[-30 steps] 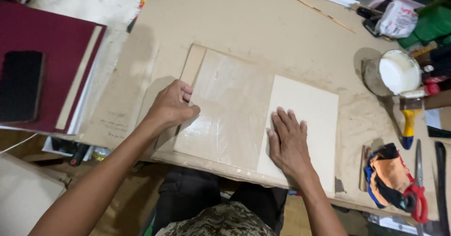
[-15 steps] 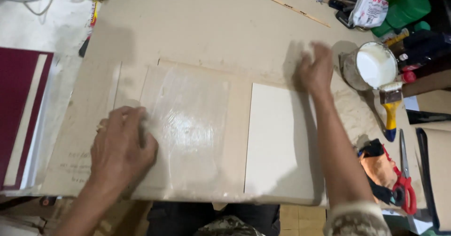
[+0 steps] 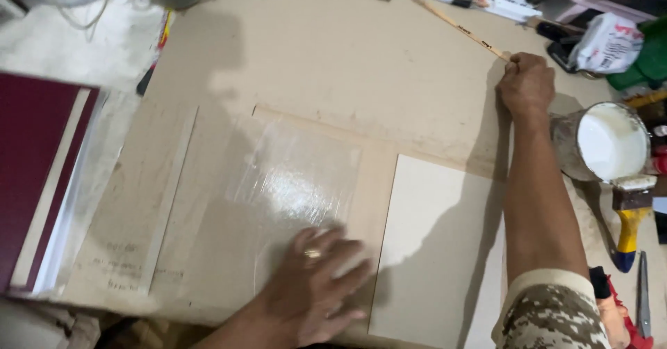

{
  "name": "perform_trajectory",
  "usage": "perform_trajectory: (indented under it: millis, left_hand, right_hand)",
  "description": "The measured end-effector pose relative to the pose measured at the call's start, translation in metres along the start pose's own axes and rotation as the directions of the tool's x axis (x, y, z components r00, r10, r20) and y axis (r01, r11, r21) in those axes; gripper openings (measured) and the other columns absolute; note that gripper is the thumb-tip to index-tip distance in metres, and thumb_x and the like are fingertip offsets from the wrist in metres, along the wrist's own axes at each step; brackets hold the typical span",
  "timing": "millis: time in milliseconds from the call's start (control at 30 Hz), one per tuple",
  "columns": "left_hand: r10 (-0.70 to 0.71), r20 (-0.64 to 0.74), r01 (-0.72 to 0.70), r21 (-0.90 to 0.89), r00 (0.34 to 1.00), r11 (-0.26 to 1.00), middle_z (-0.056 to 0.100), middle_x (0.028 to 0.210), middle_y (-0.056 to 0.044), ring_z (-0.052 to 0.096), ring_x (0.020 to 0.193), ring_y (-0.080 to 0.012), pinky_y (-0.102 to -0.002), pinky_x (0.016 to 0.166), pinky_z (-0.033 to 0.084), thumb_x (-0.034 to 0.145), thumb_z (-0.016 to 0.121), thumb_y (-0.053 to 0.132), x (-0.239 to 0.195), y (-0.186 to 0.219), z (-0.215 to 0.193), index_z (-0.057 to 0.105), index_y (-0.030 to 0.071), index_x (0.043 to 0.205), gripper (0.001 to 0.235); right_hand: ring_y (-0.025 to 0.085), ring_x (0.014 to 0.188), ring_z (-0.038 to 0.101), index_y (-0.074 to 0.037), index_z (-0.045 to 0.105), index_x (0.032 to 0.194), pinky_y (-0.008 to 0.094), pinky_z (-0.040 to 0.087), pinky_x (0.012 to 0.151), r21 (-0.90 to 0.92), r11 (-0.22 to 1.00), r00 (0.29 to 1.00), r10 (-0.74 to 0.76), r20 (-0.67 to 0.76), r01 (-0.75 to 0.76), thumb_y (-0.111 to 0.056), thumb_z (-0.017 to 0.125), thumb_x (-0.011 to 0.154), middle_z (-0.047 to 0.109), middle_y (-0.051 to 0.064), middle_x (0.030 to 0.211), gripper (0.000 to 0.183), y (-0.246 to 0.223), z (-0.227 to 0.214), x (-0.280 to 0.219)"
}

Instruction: Assembling a cover base by aligning cardboard panels with a spacer and applying a blue textured covering sheet.

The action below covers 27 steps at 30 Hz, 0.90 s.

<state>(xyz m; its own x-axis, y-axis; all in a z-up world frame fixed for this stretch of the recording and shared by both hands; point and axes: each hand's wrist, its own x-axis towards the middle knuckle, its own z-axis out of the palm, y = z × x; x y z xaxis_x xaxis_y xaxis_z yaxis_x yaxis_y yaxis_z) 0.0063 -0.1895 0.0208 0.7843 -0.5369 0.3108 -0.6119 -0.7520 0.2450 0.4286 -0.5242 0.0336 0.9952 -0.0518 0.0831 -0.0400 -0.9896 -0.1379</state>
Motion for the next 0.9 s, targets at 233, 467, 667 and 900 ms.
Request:
perform_trajectory:
  millis: [233,467,667,900]
  left_hand:
    - [0.005,0.213,0.048,-0.243,0.977,0.969,0.041,0.155,-0.023,0.031,0.147,-0.0436,-0.069,0.116,0.017,0.074,0.079,0.062,0.042,0.022,0.004,0.049,0.007,0.140,0.091]
    - [-0.076,0.346,0.149,-0.190,0.935,0.970,0.034,0.160,-0.024,0.021,0.152,-0.0452,-0.072,0.118,0.012,0.088,0.070,0.057,0.048,0.032,-0.021,0.038,0.001,0.154,0.093]
    - [-0.148,0.222,0.183,-0.143,0.964,0.973,0.047,0.155,-0.015,0.032,0.149,-0.0443,-0.072,0.116,0.019,0.106,0.043,0.046,0.039,0.023,-0.022,0.050,0.015,0.151,0.055]
    - [-0.119,0.207,0.130,-0.042,0.971,0.991,0.049,0.154,-0.017,0.032,0.147,-0.0492,-0.078,0.112,0.022,0.096,0.054,0.061,0.018,0.018,-0.011,0.063,0.017,0.142,0.064]
  right_hand:
    - [0.041,0.072,0.064,-0.008,0.078,0.085,0.051,0.047,0.069,-0.103,0.901,0.861,-0.433,-0.268,0.421,-0.005,0.062,0.093,0.068,0.016,0.078,0.018,0.021,0.003,-0.066]
    - [0.028,0.081,0.060,0.004,0.070,0.124,0.045,0.050,0.071,0.598,0.790,0.985,-0.173,0.006,0.135,0.002,0.065,0.096,0.063,0.026,0.084,0.029,-0.003,-0.035,-0.308]
    - [0.017,0.058,0.066,-0.004,0.075,0.108,0.033,0.058,0.059,0.902,0.417,0.991,0.104,0.081,-0.117,0.002,0.079,0.085,0.075,0.011,0.077,0.024,-0.087,-0.025,-0.467]
    - [0.035,0.088,0.077,-0.009,0.078,0.107,0.045,0.060,0.076,0.704,0.710,0.998,-0.052,0.028,0.017,-0.011,0.073,0.091,0.079,0.017,0.091,0.016,-0.106,-0.056,-0.490]
